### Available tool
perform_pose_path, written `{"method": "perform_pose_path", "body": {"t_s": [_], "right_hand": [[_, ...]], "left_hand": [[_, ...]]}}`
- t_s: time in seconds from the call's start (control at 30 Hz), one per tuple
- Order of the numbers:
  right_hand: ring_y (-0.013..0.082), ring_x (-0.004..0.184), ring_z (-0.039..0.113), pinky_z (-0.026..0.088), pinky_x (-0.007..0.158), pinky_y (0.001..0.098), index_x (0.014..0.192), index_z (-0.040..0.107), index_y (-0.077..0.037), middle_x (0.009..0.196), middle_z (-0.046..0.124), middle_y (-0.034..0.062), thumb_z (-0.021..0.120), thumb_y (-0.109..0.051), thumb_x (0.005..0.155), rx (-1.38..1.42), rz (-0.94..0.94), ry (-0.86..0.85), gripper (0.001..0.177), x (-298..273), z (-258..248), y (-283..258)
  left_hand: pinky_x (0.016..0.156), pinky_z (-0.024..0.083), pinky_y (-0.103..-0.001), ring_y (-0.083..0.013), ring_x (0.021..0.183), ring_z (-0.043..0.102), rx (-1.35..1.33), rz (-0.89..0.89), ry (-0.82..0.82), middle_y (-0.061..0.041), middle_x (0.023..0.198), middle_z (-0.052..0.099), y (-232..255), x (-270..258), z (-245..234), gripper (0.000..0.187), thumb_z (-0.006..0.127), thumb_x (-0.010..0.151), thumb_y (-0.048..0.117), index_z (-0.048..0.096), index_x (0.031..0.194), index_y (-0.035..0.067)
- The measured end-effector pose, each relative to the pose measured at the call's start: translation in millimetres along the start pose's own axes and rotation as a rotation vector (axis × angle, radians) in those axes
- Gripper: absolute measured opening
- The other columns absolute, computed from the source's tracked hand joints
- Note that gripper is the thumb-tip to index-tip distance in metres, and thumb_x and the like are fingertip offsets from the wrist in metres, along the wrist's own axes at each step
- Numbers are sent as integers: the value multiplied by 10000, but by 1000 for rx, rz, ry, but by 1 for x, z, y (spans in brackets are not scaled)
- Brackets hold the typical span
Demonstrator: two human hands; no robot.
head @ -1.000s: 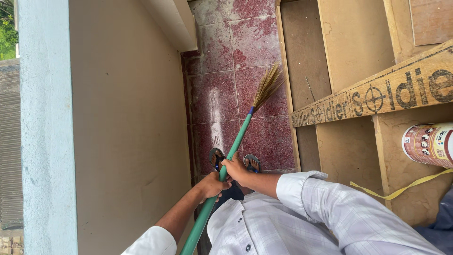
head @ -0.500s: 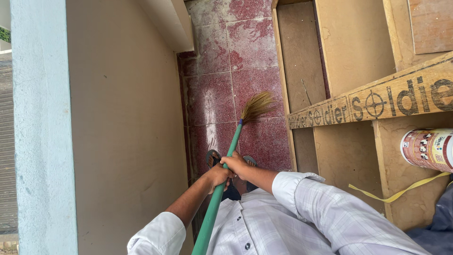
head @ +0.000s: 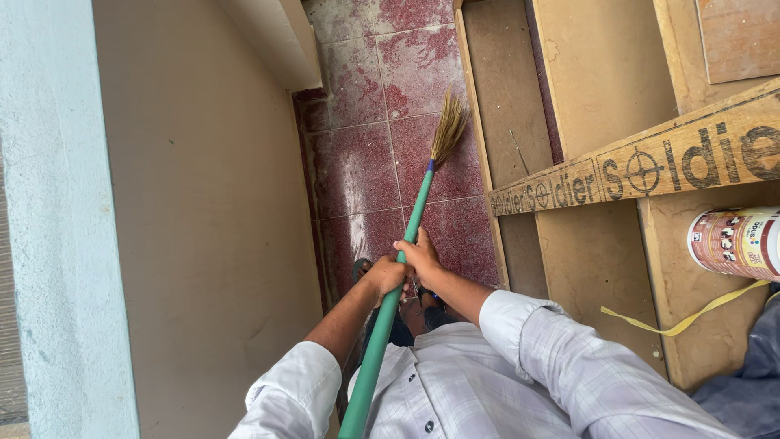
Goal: The person sweeps a tiled floor using a broom, pushing debris from a narrow balcony area into a corner and toward an open doorway.
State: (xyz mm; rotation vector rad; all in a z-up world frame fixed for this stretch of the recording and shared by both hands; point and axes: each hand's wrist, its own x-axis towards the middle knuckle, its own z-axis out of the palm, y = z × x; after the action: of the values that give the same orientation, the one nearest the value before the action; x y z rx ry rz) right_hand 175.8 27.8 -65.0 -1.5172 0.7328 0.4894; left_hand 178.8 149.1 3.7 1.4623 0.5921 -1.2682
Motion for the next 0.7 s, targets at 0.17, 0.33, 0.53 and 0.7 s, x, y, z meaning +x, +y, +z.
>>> {"method": "perform_pose_path", "body": {"t_s": [0.17, 0.33, 0.53, 0.7], "right_hand": [[200, 560, 586, 467, 397, 368, 1228, 488, -66, 803, 588, 110, 688, -175, 833, 187, 198, 70, 456, 10, -16, 2], [164, 466, 527, 404, 329, 336, 1117, 561, 14, 716, 579, 77, 704, -147, 843, 157, 175, -91, 348, 26, -25, 5], [116, 527, 583, 445, 380, 290, 1434, 477, -15, 782, 632, 57, 712, -133, 850, 200, 107, -101, 640, 31, -24, -22], [151, 564, 562, 431, 405, 322, 1520, 416, -58, 793, 622, 75, 693, -157, 851, 189, 102, -16, 730, 35, -40, -43]], "left_hand": [[460, 509, -304, -167, 526, 604, -126, -5, -5, -82, 674, 636, 7, 27, 11, 115, 658, 856, 92, 670, 819, -16], [456, 507, -304, -165, 517, 601, -240, -18, 53, -84, 671, 628, 5, 37, 21, 102, 662, 850, 87, 667, 822, -11], [405, 460, -356, -232, 471, 584, -150, 95, 134, -135, 620, 603, 28, 29, 24, 124, 661, 791, 48, 610, 750, -57], [414, 484, -347, -212, 482, 589, -216, 153, 69, -121, 634, 611, 47, 39, 33, 114, 661, 804, 43, 612, 751, -45]]}}
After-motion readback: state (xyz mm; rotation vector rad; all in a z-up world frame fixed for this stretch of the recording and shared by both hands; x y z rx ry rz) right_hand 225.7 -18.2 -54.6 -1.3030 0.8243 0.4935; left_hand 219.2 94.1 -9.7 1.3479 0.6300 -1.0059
